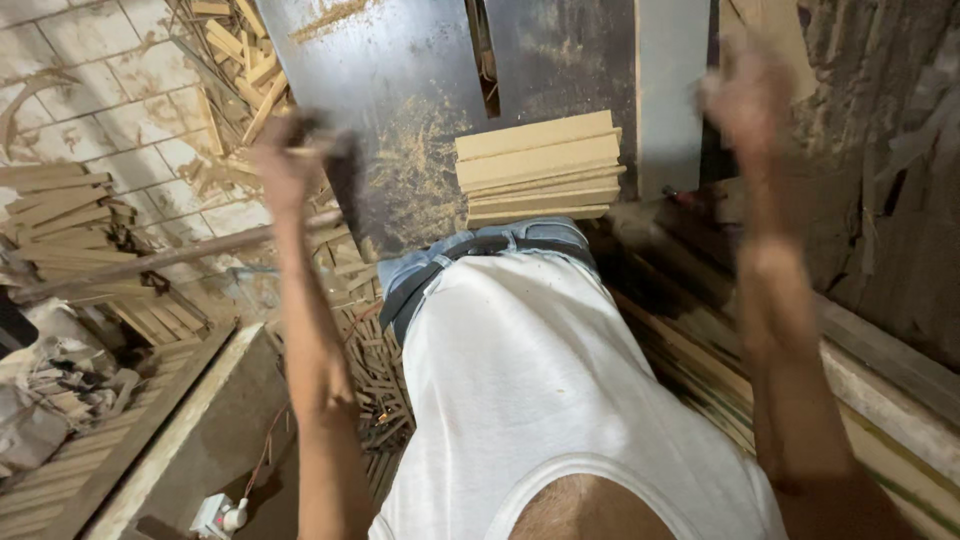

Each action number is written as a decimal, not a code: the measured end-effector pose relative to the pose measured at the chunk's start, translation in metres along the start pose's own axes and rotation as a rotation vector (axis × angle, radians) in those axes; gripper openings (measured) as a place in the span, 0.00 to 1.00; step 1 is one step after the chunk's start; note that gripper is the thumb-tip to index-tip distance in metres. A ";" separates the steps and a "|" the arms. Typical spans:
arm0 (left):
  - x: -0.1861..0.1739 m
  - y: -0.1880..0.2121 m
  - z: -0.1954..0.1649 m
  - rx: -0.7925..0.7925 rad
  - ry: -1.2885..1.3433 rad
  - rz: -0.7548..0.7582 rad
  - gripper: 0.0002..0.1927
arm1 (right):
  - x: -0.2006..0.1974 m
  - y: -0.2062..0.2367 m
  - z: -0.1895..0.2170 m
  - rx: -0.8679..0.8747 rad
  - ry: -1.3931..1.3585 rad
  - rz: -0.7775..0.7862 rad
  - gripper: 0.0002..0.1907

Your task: The person uses a table saw to cut a long wooden plank into smaller pieces. They then gather the cut pieces from the floor, stack them, and continue cutting additional pieces one by one, stacking the finished pieces on the saw table.

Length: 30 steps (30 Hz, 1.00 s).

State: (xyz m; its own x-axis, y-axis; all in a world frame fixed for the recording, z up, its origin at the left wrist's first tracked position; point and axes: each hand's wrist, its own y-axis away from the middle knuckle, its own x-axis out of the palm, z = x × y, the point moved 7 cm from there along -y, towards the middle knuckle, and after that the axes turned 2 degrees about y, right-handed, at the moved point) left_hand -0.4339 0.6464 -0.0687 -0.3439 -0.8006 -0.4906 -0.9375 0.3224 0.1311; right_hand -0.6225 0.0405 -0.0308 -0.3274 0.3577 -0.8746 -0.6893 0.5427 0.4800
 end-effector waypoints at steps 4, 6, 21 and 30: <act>0.130 0.033 -0.045 -0.429 -0.017 0.496 0.28 | 0.053 0.034 0.077 -0.283 -0.328 0.331 0.33; 0.156 0.034 -0.068 -0.285 -0.005 0.508 0.26 | 0.064 0.041 0.083 -0.160 -0.357 0.278 0.32; 0.176 -0.005 -0.048 -0.234 -0.021 0.228 0.18 | 0.064 0.004 0.108 -0.328 -0.375 -0.062 0.30; 0.166 -0.006 -0.055 -0.080 -0.127 0.046 0.26 | 0.045 0.013 0.119 -0.342 -0.527 -0.065 0.25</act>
State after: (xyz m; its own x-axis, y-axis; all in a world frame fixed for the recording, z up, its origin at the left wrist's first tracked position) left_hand -0.4885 0.4840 -0.1037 -0.3815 -0.7142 -0.5869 -0.9240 0.3114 0.2218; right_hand -0.5693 0.1536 -0.0562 0.0246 0.7055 -0.7083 -0.8934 0.3335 0.3011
